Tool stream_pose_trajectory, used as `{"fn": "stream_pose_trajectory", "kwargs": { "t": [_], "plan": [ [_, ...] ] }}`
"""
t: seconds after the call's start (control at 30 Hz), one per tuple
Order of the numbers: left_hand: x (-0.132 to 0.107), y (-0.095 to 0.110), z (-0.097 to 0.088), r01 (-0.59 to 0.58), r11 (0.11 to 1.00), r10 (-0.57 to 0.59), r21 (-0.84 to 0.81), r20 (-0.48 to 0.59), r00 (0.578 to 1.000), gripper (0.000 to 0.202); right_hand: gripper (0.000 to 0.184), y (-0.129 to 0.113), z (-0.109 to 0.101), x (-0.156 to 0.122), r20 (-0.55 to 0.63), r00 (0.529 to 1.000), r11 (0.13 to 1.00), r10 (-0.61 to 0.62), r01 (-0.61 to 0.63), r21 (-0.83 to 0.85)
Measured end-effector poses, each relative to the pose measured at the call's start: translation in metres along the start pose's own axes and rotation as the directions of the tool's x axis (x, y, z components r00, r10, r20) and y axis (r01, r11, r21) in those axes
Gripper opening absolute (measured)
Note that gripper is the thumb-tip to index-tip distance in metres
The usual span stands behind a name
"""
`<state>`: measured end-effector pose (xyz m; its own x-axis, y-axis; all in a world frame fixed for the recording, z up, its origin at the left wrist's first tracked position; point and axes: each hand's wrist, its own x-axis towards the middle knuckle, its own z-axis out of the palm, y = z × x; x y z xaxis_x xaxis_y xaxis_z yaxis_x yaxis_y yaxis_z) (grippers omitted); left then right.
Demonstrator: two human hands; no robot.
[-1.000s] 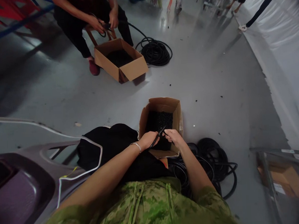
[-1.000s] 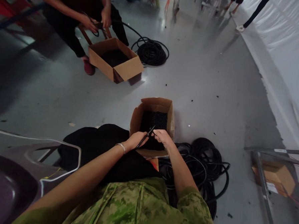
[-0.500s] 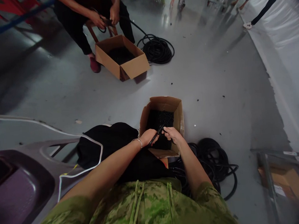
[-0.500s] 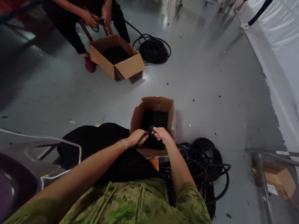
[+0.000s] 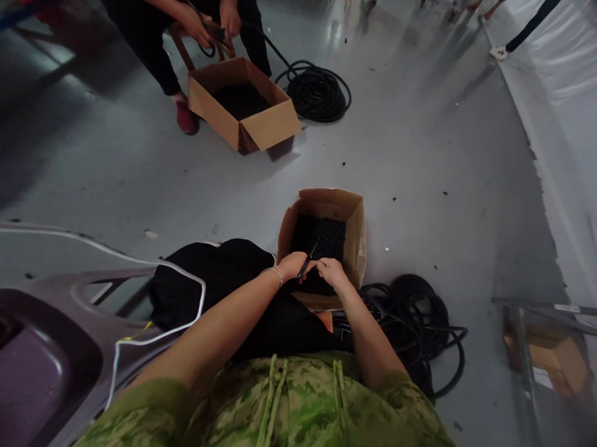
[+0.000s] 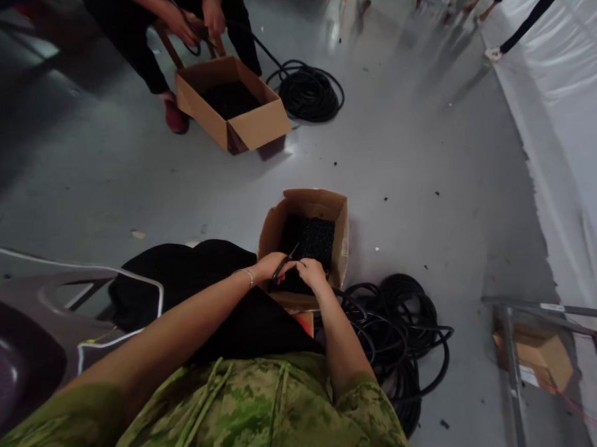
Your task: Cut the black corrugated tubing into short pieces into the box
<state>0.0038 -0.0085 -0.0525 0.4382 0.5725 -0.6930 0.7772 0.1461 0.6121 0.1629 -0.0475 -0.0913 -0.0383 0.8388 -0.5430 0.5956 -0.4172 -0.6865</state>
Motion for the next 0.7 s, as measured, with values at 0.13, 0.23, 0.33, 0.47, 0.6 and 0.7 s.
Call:
{"fn": "stream_pose_trajectory", "kwargs": {
  "t": [0.13,0.23,0.33,0.47,0.6,0.7],
  "plan": [
    [-0.001,0.0,0.001,0.016,0.999,-0.016,0.043,-0.008,1.0,0.024,0.019,0.01,-0.006,-0.018,0.033,0.999,0.999,0.004,-0.005,0.033],
    [-0.007,0.005,0.002,-0.069,0.995,0.075,0.079,-0.078,0.994,0.022,0.015,0.018,-0.022,-0.032,-0.005,0.999,0.999,-0.036,0.036,0.008],
    [-0.015,0.013,0.004,-0.21,0.978,0.21,0.017,-0.121,0.97,0.027,0.011,0.017,-0.045,-0.043,-0.122,0.988,0.996,-0.09,0.088,-0.018],
    [-0.028,0.025,0.004,-0.312,0.935,0.292,-0.166,-0.134,0.947,0.031,0.026,0.0,-0.072,-0.057,-0.212,0.968,0.969,-0.133,0.172,0.176],
    [-0.044,0.031,0.002,-0.369,0.898,0.346,-0.239,-0.134,0.929,0.033,0.034,-0.023,-0.08,-0.066,-0.229,0.958,0.911,-0.175,0.246,0.332],
    [-0.052,0.032,-0.001,-0.402,0.886,0.375,-0.229,-0.154,0.914,0.034,0.033,-0.034,-0.075,-0.066,-0.226,0.96,0.878,-0.163,0.246,0.411]
  ]
}}
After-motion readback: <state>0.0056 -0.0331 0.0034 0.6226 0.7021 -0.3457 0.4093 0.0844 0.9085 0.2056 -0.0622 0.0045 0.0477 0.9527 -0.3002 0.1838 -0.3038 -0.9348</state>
